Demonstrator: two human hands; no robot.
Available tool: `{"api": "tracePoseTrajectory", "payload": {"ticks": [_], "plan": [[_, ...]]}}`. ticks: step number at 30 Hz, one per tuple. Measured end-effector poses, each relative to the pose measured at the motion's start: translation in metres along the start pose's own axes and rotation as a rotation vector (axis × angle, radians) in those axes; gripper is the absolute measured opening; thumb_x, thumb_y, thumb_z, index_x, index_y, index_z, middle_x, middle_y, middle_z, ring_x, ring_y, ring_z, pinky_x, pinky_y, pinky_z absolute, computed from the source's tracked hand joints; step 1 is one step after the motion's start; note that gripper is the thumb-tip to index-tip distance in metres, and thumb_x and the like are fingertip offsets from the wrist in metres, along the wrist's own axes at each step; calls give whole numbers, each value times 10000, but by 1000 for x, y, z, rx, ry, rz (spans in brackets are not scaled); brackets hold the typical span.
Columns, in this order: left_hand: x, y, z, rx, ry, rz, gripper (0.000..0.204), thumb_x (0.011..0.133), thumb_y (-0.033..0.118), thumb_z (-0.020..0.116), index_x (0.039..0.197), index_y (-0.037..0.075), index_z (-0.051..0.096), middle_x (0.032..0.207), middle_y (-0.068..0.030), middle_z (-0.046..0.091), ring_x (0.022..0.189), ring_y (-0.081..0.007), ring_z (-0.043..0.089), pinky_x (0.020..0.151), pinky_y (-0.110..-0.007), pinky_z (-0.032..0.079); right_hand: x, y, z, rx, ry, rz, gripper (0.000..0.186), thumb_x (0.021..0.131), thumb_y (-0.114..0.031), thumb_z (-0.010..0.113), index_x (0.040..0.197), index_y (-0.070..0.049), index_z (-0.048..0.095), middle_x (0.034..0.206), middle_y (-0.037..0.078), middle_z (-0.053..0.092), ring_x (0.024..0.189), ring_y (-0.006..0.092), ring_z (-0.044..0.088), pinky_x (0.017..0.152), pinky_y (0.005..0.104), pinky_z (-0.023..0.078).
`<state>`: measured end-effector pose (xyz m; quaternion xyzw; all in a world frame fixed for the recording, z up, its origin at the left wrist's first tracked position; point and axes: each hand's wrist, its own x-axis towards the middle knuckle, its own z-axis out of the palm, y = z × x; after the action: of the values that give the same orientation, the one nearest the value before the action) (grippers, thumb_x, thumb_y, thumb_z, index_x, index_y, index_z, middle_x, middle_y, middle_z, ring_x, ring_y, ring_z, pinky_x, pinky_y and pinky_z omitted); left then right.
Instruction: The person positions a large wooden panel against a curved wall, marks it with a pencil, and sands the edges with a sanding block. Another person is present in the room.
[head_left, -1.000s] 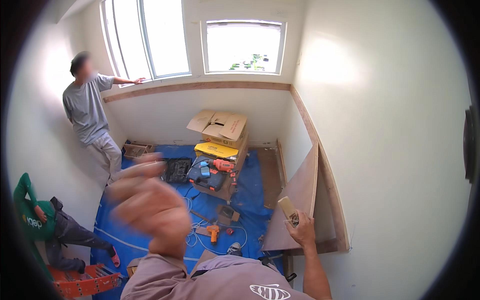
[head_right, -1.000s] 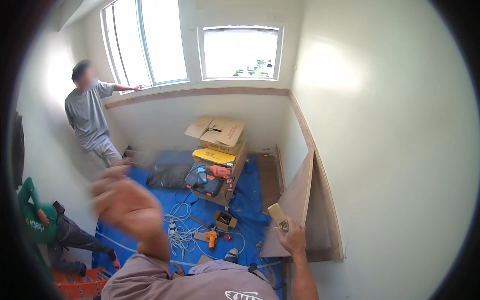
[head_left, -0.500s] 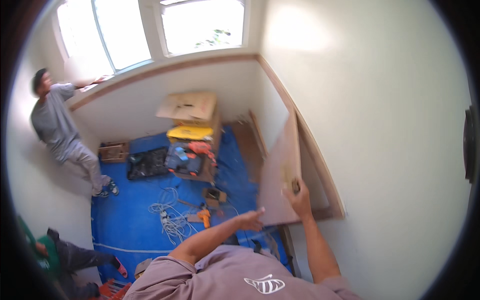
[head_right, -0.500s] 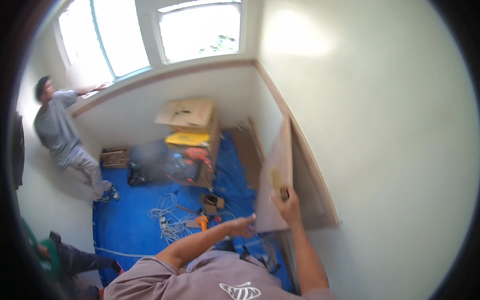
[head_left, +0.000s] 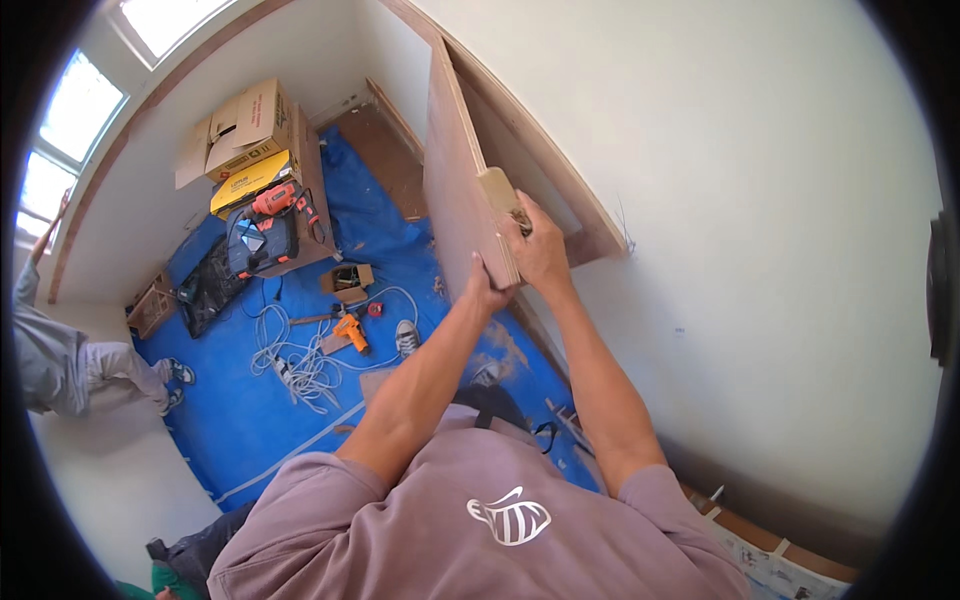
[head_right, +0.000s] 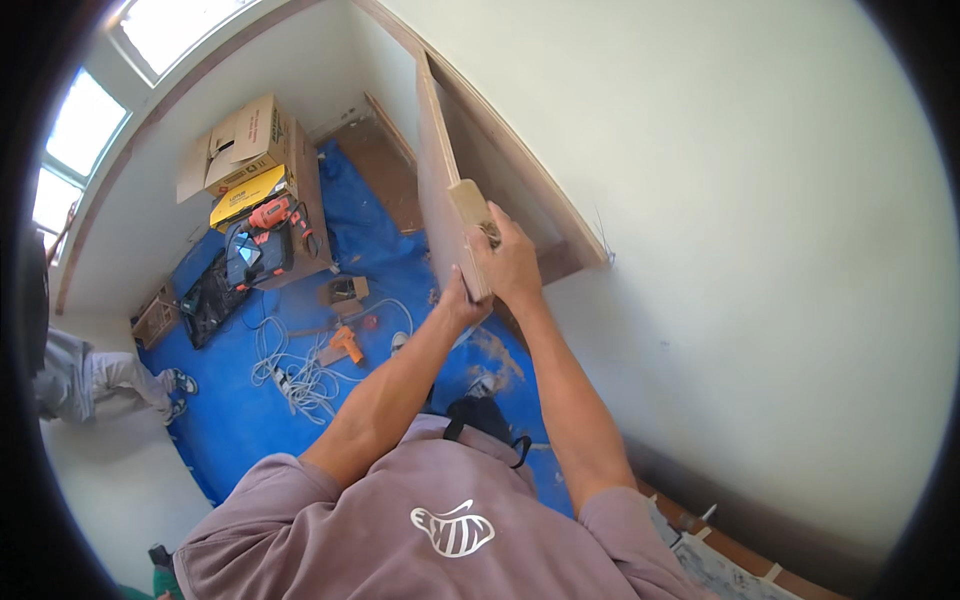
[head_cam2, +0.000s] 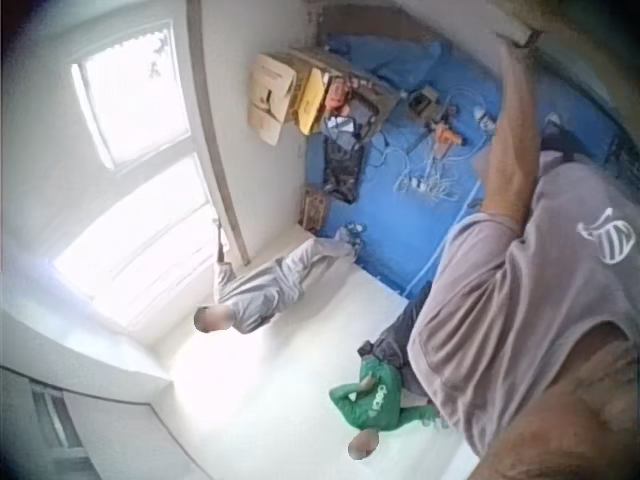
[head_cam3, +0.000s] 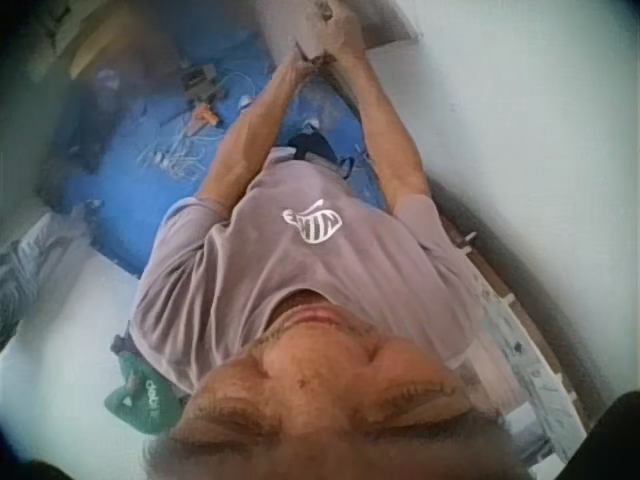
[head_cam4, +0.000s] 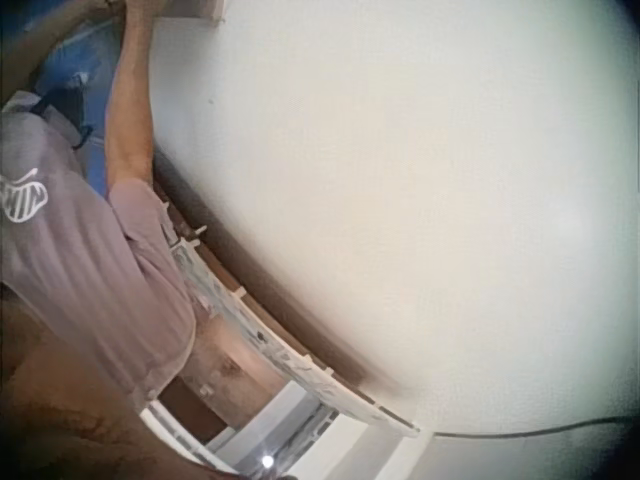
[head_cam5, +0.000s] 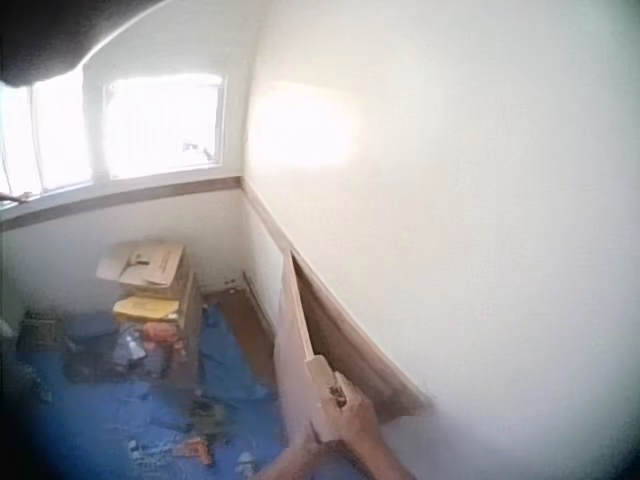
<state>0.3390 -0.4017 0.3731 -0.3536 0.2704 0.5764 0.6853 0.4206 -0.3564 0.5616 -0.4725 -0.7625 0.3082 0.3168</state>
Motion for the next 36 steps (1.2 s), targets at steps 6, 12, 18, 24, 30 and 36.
{"api": "tracePoseTrajectory", "payload": {"ticks": [6, 12, 18, 24, 30, 36], "plan": [[14, 2, 27, 102, 137, 127, 608, 1099, 719, 524, 1224, 163, 736, 942, -18, 738, 830, -244, 758, 732, -461, 678, -19, 9, -6, -93, -136, 67, 688, 1055, -490, 665, 1616, -108, 554, 1237, 293, 700, 1124, 520, 714, 986, 563, 588], [16, 18, 28, 234, 154, 117, 619, 1097, 733, 506, 1223, 172, 734, 962, -12, 753, 840, -238, 769, 730, -459, 681, -96, -7, -39, -78, -149, 44, 670, 1069, -441, 683, 1614, -75, 548, 1135, 277, 679, 983, 492, 729, 836, 538, 619], [28, 17, 11, 289, 146, 81, 631, 1096, 747, 487, 1223, 180, 732, 982, -6, 767, 849, -233, 779, 727, -457, 684, -138, 6, -60, -137, -101, -36, 649, 1060, -382, 735, 1591, -43, 578, 1041, 236, 656, 900, 439, 725, 775, 498, 618], [37, 15, 0, 306, 122, 35, 643, 1094, 761, 468, 1223, 189, 731, 1002, -1, 781, 859, -227, 789, 724, -456, 687, -140, 3, -72, -121, -178, 4, 657, 1061, -380, 737, 1593, -32, 574, 1041, 236, 651, 896, 438, 721, 778, 485, 618], [28, 3, 8, 309, 141, 90, 655, 1092, 776, 449, 1222, 198, 729, 1022, 5, 796, 869, -222, 799, 721, -454, 689, -13, 5, -16, -70, -85, -64, 645, 1078, -401, 650, 1590, -24, 542, 1236, 333, 691, 1068, 544, 717, 890, 562, 607], [14, 0, 27, 243, 411, 142, 690, 1073, 810, 421, 1113, 190, 721, 905, 9, 736, 784, -175, 727, 646, -399, 612, 81, 5, 26, -124, -117, 2, 669, 1064, -421, 658, 1598, -40, 523, 1194, 352, 697, 1083, 564, 703, 944, 584, 589]]}}
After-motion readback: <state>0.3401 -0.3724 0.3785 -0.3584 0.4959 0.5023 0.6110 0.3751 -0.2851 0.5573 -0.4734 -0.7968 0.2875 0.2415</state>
